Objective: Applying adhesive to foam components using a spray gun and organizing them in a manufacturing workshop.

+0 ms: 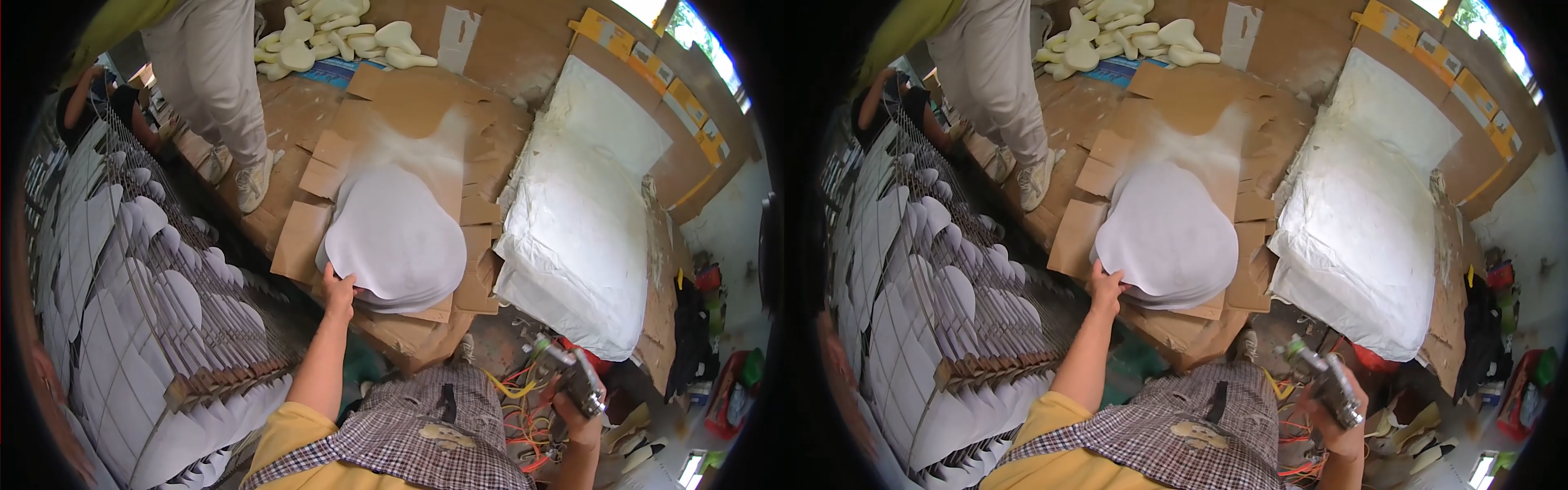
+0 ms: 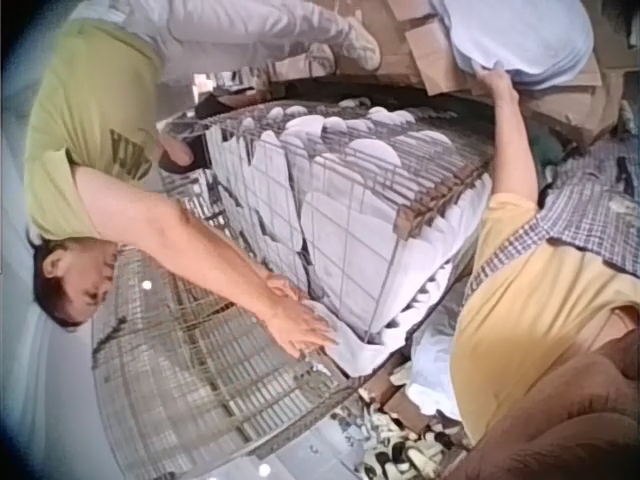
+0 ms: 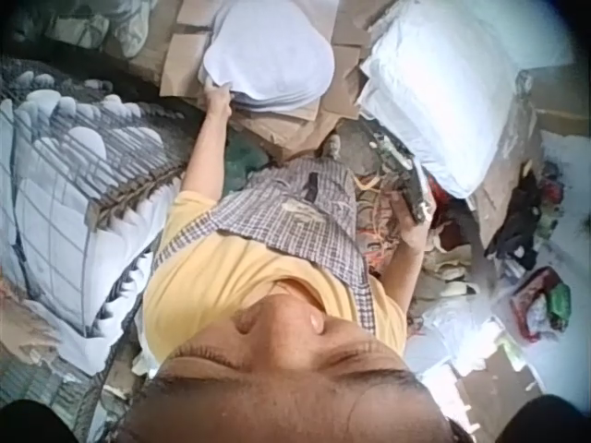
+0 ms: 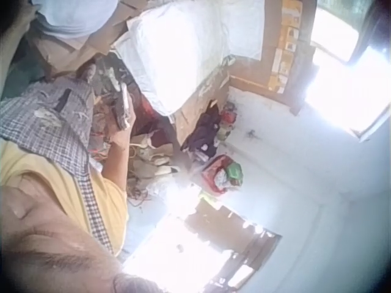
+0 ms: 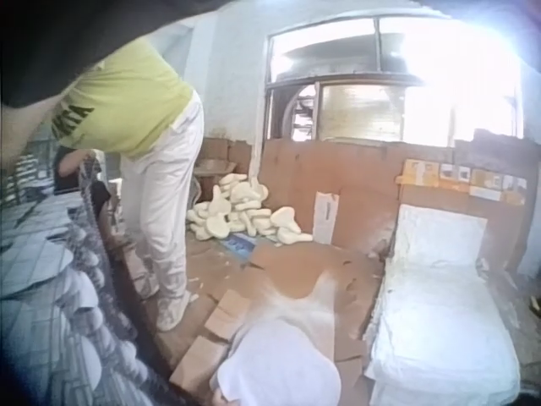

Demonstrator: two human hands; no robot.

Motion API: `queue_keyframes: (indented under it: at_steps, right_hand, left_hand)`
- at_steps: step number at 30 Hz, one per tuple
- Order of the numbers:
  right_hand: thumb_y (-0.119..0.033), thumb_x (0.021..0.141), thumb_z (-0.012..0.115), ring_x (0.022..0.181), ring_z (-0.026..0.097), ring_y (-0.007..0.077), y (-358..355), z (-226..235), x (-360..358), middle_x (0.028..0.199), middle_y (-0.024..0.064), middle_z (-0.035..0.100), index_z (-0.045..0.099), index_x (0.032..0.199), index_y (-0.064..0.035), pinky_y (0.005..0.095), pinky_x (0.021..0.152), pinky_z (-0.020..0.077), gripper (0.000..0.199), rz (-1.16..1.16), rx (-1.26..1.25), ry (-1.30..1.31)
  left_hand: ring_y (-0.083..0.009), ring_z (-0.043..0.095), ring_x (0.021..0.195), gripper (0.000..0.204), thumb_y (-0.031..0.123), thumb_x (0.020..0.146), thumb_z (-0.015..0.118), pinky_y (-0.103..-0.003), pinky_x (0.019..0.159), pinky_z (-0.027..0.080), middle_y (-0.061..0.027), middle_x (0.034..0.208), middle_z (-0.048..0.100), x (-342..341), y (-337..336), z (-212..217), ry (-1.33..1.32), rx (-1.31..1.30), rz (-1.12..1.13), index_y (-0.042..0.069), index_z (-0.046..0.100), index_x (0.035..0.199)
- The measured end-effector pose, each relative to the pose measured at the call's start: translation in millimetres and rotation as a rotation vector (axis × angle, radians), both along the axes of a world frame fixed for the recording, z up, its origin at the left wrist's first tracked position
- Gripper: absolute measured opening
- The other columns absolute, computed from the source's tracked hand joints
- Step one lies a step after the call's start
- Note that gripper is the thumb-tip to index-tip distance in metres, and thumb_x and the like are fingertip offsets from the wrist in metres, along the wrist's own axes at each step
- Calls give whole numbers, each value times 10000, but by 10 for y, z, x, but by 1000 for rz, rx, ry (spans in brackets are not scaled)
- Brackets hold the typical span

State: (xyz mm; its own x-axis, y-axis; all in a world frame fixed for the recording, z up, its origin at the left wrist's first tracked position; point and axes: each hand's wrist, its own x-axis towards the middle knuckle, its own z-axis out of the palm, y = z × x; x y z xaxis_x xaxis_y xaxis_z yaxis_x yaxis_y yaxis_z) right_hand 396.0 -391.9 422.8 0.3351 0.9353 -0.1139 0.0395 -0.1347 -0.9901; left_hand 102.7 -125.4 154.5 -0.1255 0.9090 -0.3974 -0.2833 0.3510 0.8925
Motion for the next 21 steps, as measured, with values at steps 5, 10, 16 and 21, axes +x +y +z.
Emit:
queue_keyframes:
  at_steps: [5, 10, 16, 21]
  right_hand:
    - [-79, 733, 665, 690, 595, 151, -52, -24, 163, 791, 87, 608, 415, 1269, 36, 259, 618, 474, 603, -22, -20, -14]
    - [-74, 758, 651, 751, 592, 152, -78, -48, 69, 828, 76, 608, 394, 1294, 35, 270, 667, 480, 605, 39, -25, 11]
    - [16, 715, 617, 748, 591, 139, -100, -87, 208, 847, 87, 616, 408, 1293, 25, 269, 671, 481, 615, 248, -128, -57]
    - [14, 722, 623, 693, 584, 132, -1, 63, 19, 819, 80, 610, 407, 1298, 21, 258, 633, 477, 616, 83, -29, 8]
  left_hand:
    - [-237, 579, 992, 536, -71, 805, 468, -356, 718, 556, -100, 1193, 516, 139, 22, 512, -335, 133, -27, 97, 366, 1304]
    - [-226, 585, 984, 480, -61, 823, 484, -344, 790, 546, -95, 1158, 530, 112, 136, 1583, -564, 412, 118, 78, 387, 1273]
    - [-215, 587, 951, 404, -13, 867, 502, -367, 837, 512, -82, 1111, 561, -396, 27, 2368, -579, 744, 331, 81, 431, 1253]
    - [-217, 586, 949, 341, 18, 886, 501, -367, 832, 518, -87, 1095, 566, -723, -49, 2532, -513, 874, 409, 61, 460, 1222]
